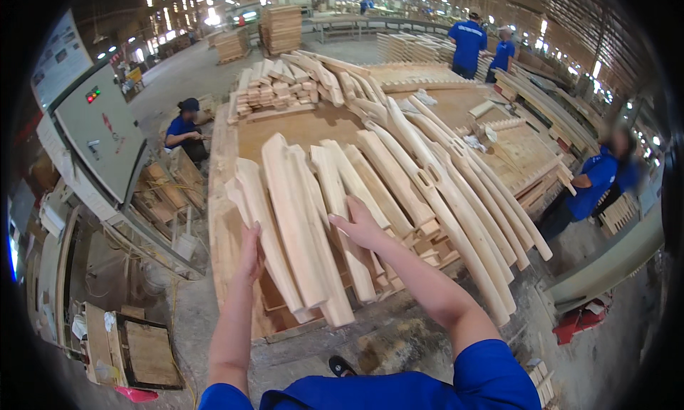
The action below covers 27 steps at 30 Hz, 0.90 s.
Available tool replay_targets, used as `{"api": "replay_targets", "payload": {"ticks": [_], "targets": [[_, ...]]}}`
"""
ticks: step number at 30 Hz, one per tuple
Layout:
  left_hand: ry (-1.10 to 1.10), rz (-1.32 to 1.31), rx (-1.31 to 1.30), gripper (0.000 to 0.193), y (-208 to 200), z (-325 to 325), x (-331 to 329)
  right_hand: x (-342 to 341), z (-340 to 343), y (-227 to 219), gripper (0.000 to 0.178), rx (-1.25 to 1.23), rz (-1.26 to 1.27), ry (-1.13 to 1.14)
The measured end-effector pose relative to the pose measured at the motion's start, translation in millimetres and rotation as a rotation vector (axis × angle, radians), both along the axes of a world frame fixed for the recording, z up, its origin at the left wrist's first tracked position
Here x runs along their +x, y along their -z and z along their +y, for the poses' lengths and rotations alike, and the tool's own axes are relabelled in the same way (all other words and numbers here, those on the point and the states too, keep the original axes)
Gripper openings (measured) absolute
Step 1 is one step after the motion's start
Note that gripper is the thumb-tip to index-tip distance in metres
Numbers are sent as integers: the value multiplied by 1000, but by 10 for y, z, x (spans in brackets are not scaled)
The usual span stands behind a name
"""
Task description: The person applies glue to the ends of wooden chair legs using a brush and then places them on a workbench. The person repeats this process for multiple chair legs.
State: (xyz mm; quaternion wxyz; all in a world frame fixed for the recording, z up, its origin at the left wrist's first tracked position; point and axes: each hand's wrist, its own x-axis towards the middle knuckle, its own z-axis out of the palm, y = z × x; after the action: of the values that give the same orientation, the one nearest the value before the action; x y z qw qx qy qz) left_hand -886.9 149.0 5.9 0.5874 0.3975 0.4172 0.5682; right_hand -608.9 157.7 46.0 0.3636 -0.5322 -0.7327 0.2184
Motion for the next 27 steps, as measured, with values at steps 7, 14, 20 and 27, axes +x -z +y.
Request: {"api": "replay_targets", "payload": {"ticks": [7,14,20,27], "targets": [[-128,238,217,70,32,271,682,304,-83,49,71,-158,108,-70],[-119,287,248,54,153,799,320,327,-414,-275,54,-220,-238,75],[63,103,-38,69,202,466,147,554,-1190,-386,71,-693,32,148],[-112,405,95,67,205,425,231,655,-1018,-64,54,-766,520,48]]}}
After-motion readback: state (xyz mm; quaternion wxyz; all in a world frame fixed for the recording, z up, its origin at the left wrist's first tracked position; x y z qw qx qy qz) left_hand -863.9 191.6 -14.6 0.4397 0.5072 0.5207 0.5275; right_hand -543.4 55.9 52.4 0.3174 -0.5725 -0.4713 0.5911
